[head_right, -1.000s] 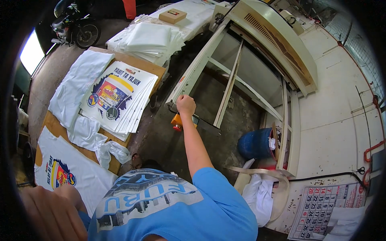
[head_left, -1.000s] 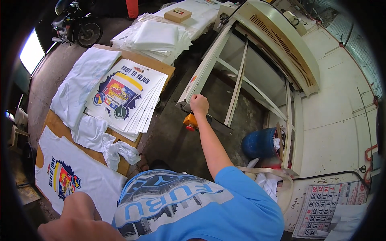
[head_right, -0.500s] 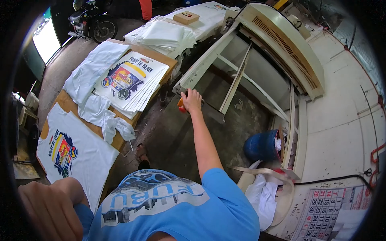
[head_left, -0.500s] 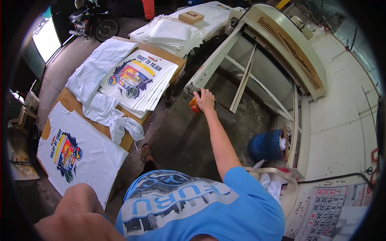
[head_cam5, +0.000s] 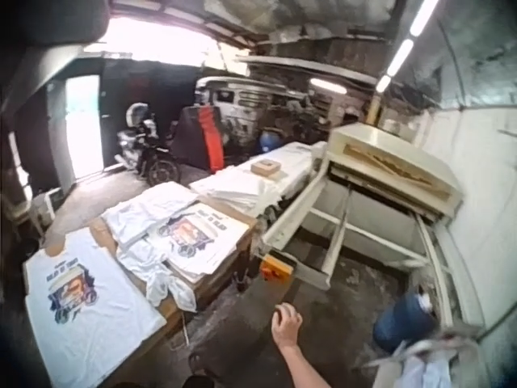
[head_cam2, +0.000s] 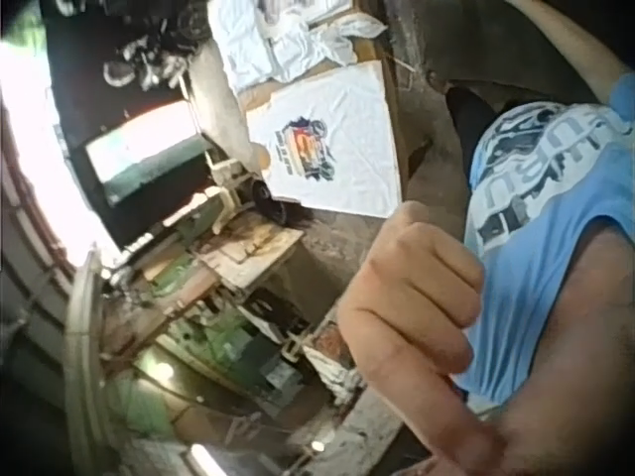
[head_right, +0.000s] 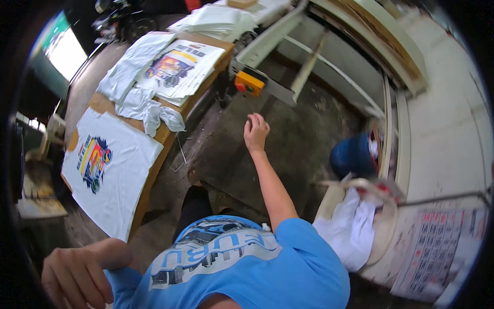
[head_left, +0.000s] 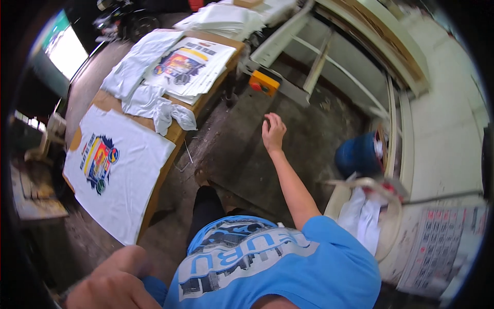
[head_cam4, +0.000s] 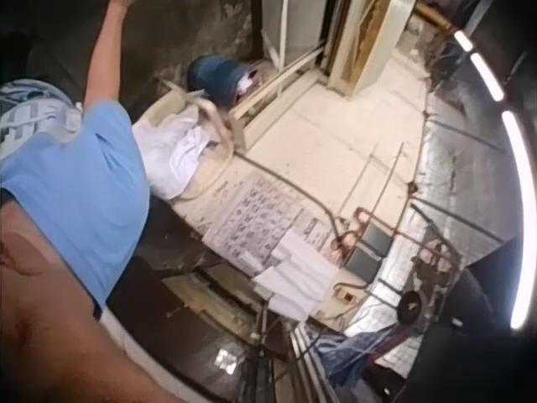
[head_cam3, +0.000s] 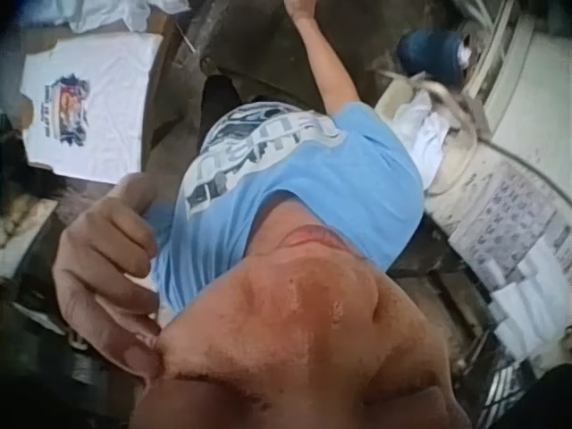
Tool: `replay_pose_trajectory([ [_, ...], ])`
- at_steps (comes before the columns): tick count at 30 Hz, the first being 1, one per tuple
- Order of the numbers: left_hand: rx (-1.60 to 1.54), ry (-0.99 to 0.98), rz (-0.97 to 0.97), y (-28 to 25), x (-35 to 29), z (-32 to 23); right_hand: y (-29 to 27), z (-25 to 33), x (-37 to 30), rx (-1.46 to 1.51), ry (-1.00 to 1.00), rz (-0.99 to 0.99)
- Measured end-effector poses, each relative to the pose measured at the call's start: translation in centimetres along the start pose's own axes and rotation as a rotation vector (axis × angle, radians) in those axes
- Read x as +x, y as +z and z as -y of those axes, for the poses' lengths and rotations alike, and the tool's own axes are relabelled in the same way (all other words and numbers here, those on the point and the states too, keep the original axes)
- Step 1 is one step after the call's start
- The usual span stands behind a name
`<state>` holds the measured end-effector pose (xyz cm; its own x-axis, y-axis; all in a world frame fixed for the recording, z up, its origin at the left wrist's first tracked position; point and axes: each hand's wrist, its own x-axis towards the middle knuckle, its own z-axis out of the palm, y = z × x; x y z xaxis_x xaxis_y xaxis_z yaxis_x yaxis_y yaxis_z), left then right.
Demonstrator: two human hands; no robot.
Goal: The recorder aligns t-shirts on a heat press machine and applies printed graphics.
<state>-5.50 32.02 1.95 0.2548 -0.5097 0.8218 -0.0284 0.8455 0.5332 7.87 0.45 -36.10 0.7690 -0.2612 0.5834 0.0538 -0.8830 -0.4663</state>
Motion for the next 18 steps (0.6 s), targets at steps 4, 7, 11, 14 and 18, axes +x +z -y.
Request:
replay_pose_trajectory([
  [4,-0.203,-0.069,-0.063,0.1,-5.9,-1.1,-8.1,-5.5,-13.1,-0.067,0.151,0.077],
  [7,-0.1,-0.168,-0.426,-0.5,-9.6,1.4,-16.8,-11.6,-25.6,-0.25,0.652,0.416],
  [11,-0.425,-0.271,-0.893,-2.8,-18.5,5.8,-27.7,-12.4,-40.4,-0.552,1.293,0.65],
  [14,-0.782,-0.436,-1.021,-0.3,-21.0,8.9,-31.3,-5.4,-46.2,-0.571,1.472,0.576],
  [18,-0.793,-0.739,-0.995,2.6,-22.9,10.2,-31.1,1.7,-51.7,-0.298,1.577,1.084],
])
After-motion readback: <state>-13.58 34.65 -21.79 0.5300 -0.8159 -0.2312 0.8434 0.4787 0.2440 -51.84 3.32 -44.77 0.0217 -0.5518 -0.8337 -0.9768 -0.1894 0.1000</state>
